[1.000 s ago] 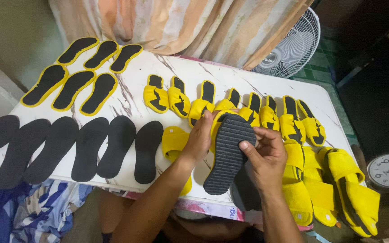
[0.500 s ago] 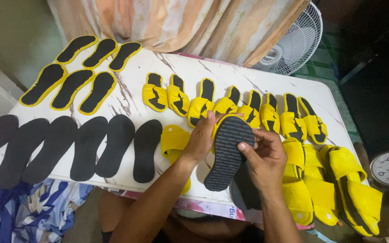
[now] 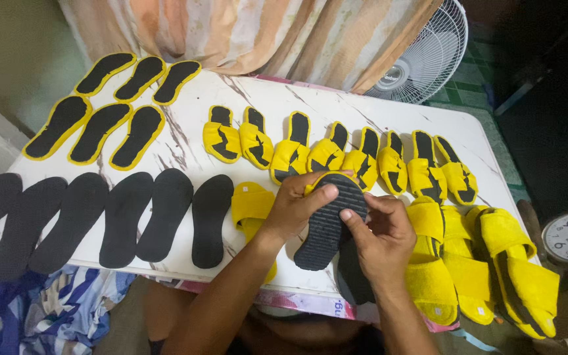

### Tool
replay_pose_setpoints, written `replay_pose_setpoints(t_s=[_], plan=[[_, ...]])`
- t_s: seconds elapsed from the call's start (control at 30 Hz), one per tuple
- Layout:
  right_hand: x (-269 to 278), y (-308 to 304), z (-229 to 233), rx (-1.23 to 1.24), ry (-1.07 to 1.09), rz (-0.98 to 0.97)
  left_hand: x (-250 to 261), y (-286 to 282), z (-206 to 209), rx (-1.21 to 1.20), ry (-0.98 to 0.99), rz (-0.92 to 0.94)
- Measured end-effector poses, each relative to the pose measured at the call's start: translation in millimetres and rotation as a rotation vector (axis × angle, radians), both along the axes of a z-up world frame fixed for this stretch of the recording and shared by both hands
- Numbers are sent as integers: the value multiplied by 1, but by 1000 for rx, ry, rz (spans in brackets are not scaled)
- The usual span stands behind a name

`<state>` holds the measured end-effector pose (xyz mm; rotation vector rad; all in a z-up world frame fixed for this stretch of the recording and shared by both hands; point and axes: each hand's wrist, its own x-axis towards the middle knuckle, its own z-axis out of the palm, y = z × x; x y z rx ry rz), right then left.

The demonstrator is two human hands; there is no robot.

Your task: The person assembles yellow slide sandals by hand, pressing black rubber soles onto the bottom of the yellow upper parts. The person handles multiple pairs, aligning the components and pressing them together to form finished slippers, which are then placed on the table.

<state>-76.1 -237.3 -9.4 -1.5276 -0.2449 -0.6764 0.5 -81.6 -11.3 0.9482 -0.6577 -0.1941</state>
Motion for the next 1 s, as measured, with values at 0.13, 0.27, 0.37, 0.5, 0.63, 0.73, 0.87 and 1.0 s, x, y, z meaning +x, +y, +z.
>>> replay_pose_setpoints(t_s=[0.13,0.27,0.37,0.5,0.63,0.73,0.87,1.0], plan=[[-5,-7,9,-250,116,-161,-2,6,2,38,74,10],[-5,-15,17,-299,114,-48,5,9,0,22,105,34],[1,-18,17,-81,164,37,9,7,0,24,110,71],[4,-26,18,86,382,165,15,4,2,-19,190,65],[9,-29,13,115,479,263,19,4,0,-65,240,77],[12,-28,7,75,496,231,20,4,-3,-84,277,72],[12,-26,2,44,494,191,21,4,-6,-59,323,104],[14,-22,-2,34,480,178,20,4,-7,-63,331,100]])
